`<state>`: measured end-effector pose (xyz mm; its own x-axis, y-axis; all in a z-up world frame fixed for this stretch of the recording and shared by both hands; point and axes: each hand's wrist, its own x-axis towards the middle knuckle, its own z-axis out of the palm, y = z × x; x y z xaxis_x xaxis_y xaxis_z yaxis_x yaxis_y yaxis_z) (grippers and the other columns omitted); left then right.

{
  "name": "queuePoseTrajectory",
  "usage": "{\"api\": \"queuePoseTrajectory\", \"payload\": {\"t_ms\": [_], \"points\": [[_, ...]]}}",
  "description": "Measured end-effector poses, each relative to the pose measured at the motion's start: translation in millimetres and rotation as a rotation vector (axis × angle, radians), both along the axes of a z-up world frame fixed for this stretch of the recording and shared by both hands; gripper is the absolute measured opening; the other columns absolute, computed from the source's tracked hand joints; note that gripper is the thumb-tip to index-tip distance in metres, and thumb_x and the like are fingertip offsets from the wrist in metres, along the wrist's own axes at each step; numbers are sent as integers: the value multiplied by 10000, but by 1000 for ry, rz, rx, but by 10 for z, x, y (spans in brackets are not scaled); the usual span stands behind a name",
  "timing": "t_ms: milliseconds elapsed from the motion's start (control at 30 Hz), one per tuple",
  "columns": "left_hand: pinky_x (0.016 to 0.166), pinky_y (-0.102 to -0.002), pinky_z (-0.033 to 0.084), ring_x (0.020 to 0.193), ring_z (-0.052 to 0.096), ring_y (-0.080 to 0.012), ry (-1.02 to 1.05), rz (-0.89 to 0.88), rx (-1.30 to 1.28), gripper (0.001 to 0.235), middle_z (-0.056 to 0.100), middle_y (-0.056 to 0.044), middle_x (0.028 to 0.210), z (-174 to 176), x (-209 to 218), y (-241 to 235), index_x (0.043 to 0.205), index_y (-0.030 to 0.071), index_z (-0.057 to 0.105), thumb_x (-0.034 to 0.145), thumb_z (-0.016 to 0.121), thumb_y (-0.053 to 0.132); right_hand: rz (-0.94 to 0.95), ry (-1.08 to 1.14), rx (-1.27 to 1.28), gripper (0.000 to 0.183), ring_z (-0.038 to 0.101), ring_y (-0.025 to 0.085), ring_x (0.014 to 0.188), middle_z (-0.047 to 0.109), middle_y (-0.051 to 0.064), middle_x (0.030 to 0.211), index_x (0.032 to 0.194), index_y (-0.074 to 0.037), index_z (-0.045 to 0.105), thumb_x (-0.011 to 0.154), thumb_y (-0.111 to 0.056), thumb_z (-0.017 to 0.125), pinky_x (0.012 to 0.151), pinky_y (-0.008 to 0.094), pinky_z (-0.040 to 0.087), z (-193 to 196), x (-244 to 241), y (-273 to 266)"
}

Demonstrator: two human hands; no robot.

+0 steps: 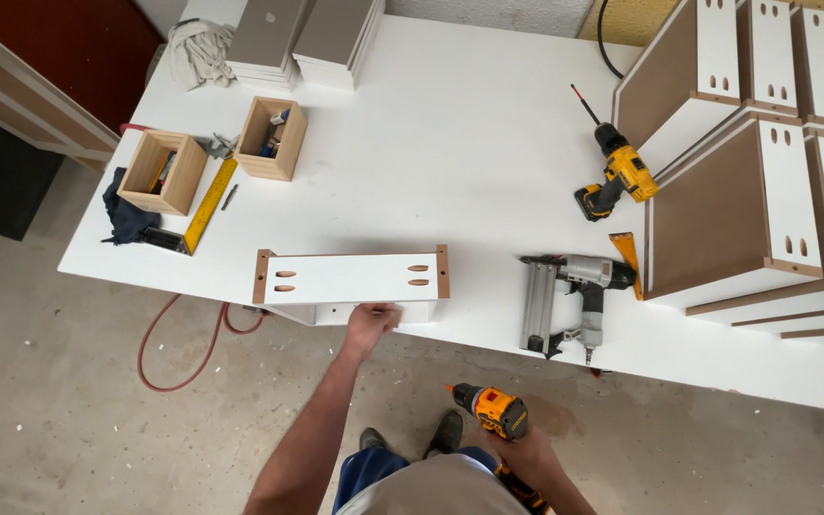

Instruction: Assembling wooden drawer boxes using a power drill, nail gun, and speed square for alignment.

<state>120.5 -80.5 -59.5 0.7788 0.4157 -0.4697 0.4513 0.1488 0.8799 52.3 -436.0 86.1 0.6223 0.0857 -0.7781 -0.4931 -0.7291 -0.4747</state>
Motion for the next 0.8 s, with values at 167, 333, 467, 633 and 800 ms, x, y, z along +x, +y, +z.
{"api": "queuePoseTrajectory", "payload": {"t_ms": [167,333,467,633,800], "points": [[549,-280,417,609,483,-93,136,215,34,115,629,-15,620,433,270,-336,652,118,628,706,729,112,-45,36,-32,249,593,171,598,697,66,659,794,-86,711,816,-324,783,634,320,499,106,55,28],[472,-273,516,543,556,-132,146,602,-127,111,682,-70,640,135,423,-592,676,48,678,780,715,40,-51,40,-91,274,601,176,687,724,66,743,888,-102,739,810,-354,810,705,329,498,112,69,32],[533,-265,519,624,597,-108,99,706,-144,109,731,-5,760,22,455,-771,785,90,725,845,761,7,-8,44,-48,252,601,165,557,670,63,617,801,-80,665,859,-309,752,627,325,496,188,62,78],[557,-346,462,580,541,-134,297,293,215,229,638,11,560,27,485,-767,511,139,603,726,680,130,-33,39,4,192,580,176,580,650,75,649,885,-80,681,868,-258,749,604,338,498,23,57,53],[657,-347,581,771,721,-212,92,230,440,107,784,-50,872,-185,463,-788,888,106,793,885,731,193,-44,26,2,190,595,193,557,651,95,641,838,-56,667,863,-223,753,583,352,499,33,54,88]]}}
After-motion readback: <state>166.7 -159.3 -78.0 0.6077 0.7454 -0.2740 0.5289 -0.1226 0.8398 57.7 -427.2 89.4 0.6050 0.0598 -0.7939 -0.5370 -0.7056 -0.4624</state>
